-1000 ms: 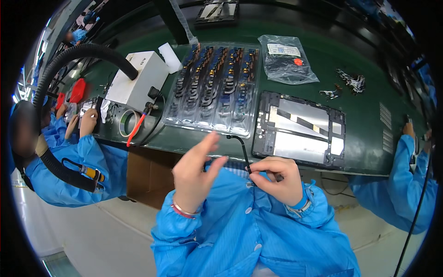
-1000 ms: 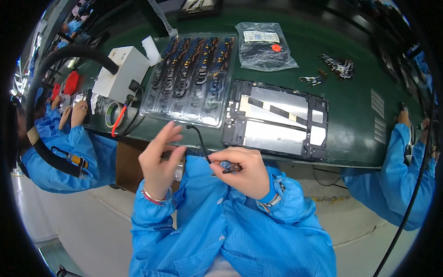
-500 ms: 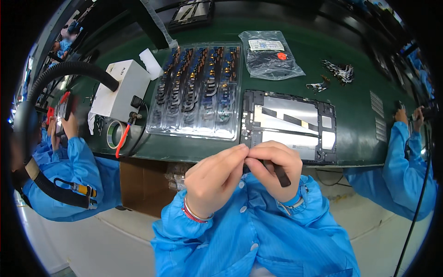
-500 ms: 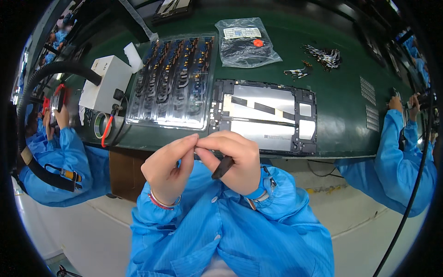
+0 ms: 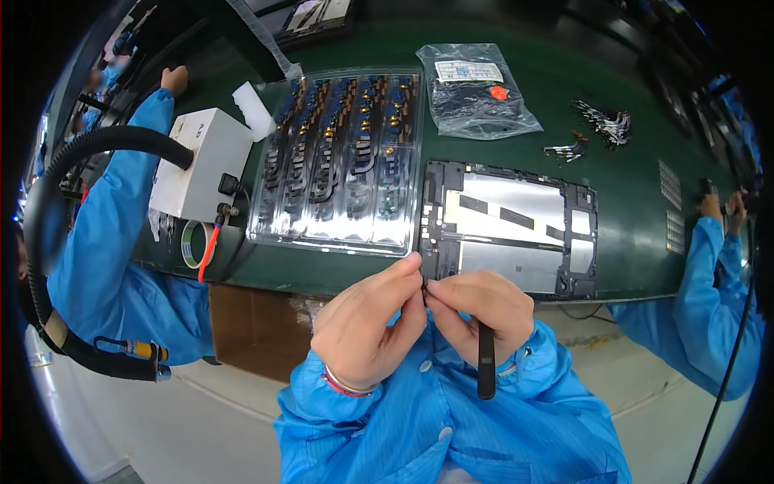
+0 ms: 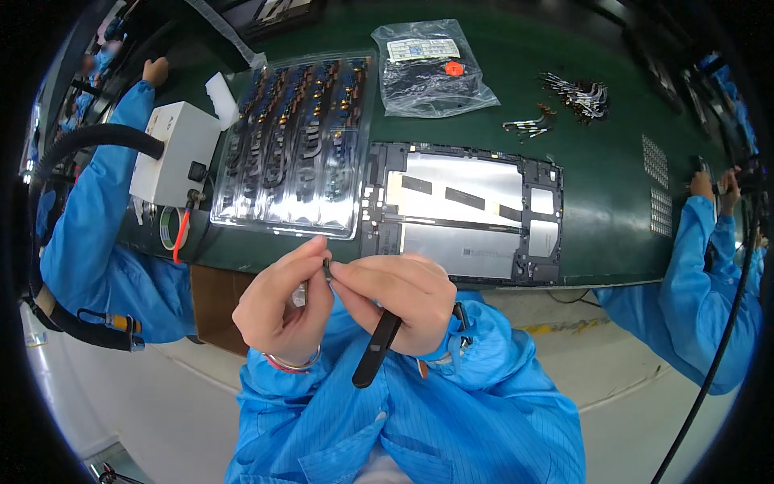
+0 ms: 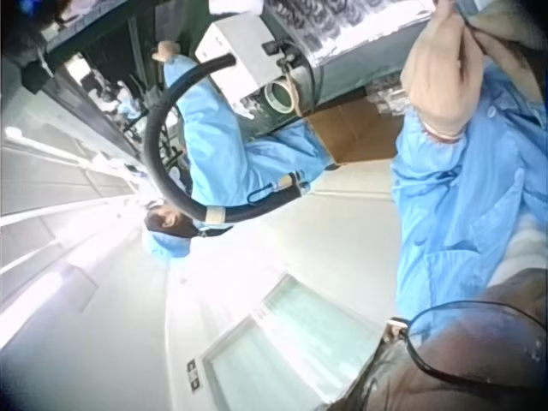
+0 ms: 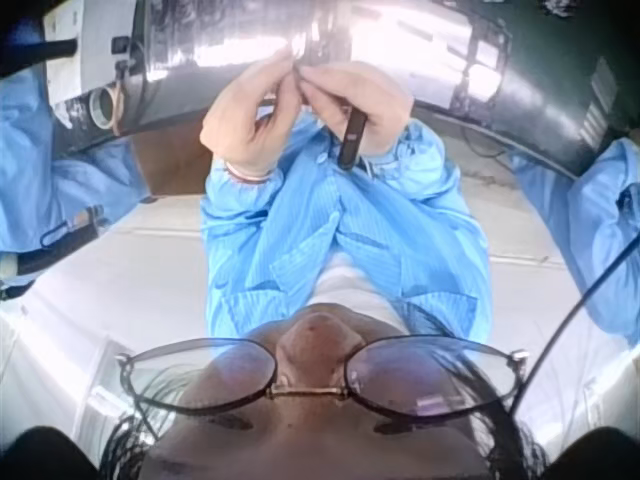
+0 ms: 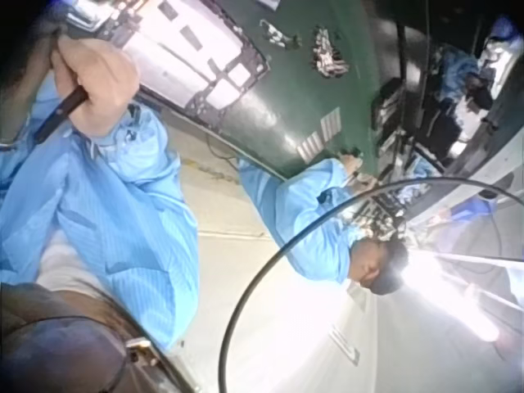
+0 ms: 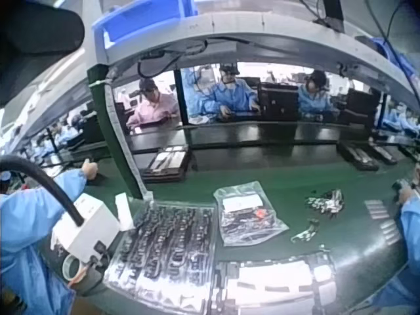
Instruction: Assembling internal wiring and electronic components into a device chassis on a production line.
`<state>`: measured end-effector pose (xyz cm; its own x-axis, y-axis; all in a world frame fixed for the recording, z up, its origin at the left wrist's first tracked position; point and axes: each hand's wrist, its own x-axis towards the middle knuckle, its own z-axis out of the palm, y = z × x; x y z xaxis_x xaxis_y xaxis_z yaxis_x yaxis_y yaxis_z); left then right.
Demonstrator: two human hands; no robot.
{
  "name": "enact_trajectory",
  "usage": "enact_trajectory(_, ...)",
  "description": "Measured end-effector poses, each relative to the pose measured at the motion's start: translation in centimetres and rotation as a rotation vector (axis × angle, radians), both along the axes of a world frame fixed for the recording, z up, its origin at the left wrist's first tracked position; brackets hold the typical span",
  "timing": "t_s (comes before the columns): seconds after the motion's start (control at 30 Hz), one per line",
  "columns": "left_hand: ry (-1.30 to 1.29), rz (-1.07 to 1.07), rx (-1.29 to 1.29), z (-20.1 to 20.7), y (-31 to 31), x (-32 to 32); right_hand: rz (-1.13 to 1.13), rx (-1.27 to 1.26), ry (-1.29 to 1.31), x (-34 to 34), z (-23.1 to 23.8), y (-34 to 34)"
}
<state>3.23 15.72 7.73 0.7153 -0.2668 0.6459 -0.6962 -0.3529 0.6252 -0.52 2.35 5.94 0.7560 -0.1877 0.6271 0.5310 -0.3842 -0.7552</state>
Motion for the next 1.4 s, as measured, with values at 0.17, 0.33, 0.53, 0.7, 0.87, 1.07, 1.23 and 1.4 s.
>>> enact_trajectory(0.17,0.107,-0.064,0.123,0.5,0.6,4.6,0.040,0.139,0.195,-0.8,0.7,-2.6)
enact_trajectory(0.33,-0.220,0.053,0.483,-1.7,-1.9,12.7,0.009,0.261,0.230,-2.1,0.5,-6.0)
enact_trajectory(0.53,-0.340,0.081,0.920,-4.3,-3.1,14.1,-0.316,0.186,0.120,-4.1,1.6,-10.8)
enact_trajectory(0.7,-0.198,0.063,1.056,-3.2,-2.4,12.7,-0.618,-0.410,0.338,-2.4,3.8,-15.0)
enact_trajectory(0.87,-0.043,-0.094,1.076,-0.1,-2.8,12.7,-0.289,-0.902,0.192,3.3,0.2,-16.1)
enact_trajectory(1.07,0.201,-0.330,0.652,3.5,-6.0,13.3,-0.217,-1.136,0.172,5.0,-2.0,-15.4)
enact_trajectory(1.23,0.175,-0.565,0.572,1.0,-8.3,13.8,-0.172,-1.202,0.231,4.9,-1.7,-15.0)
enact_trajectory(1.4,0.106,-0.741,0.472,-1.3,-10.2,13.4,-0.203,-1.263,0.134,5.0,-2.0,-14.9)
